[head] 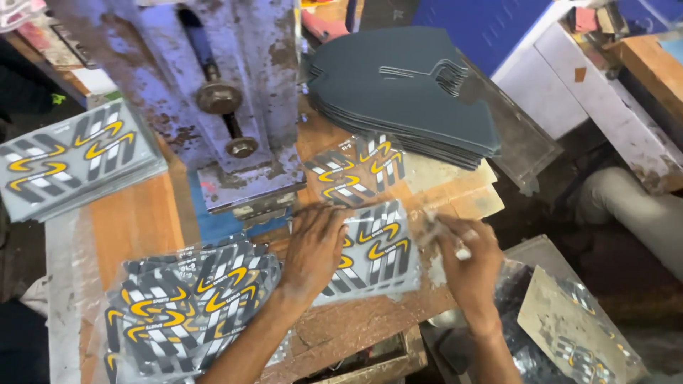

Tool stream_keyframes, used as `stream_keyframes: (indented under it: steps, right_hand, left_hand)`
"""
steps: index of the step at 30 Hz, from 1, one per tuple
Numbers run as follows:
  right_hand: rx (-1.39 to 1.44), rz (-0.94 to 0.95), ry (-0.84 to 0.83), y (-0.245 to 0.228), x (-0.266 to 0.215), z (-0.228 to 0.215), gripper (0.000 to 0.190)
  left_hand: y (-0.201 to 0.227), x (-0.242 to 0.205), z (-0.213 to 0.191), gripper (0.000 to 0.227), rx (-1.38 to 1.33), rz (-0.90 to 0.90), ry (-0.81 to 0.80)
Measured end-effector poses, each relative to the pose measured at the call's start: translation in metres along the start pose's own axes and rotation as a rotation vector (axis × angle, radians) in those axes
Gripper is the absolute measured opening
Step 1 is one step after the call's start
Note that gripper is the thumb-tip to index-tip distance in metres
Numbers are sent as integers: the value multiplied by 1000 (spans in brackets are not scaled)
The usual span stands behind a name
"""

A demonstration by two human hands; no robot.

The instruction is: The person cleans a stack of stencils on a workbench. They use a plastic bottle to apply a liquid to the stencils and then wipe them with a white cloth. The person handles the stencils one by one, cleaning them and stacking them back on the table.

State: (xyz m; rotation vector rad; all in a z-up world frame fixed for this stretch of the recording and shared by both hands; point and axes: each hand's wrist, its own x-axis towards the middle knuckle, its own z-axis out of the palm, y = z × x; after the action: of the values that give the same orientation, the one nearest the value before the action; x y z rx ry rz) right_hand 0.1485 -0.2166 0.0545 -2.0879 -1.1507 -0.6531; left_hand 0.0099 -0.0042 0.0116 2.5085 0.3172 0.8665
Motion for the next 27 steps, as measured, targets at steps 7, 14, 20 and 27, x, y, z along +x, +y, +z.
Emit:
stream_keyframes:
  steps: [7,14,20,27]
  right_hand:
    - [175,369,-28,8,-48,-41,33]
    - [344,388,-97,7,-43,-34,33]
    - [412,169,-191,-40,6,-3,36]
    - [310,109,-425,-68,11,35,25]
  left_hand:
    - [24,6,-41,12,-147,69,-65]
    - [20,-15,-182,18,42,-273,-443]
    - [-5,-33,-126,49,306,-147,-365]
    - [0,-5,-13,51,139,-101,-181]
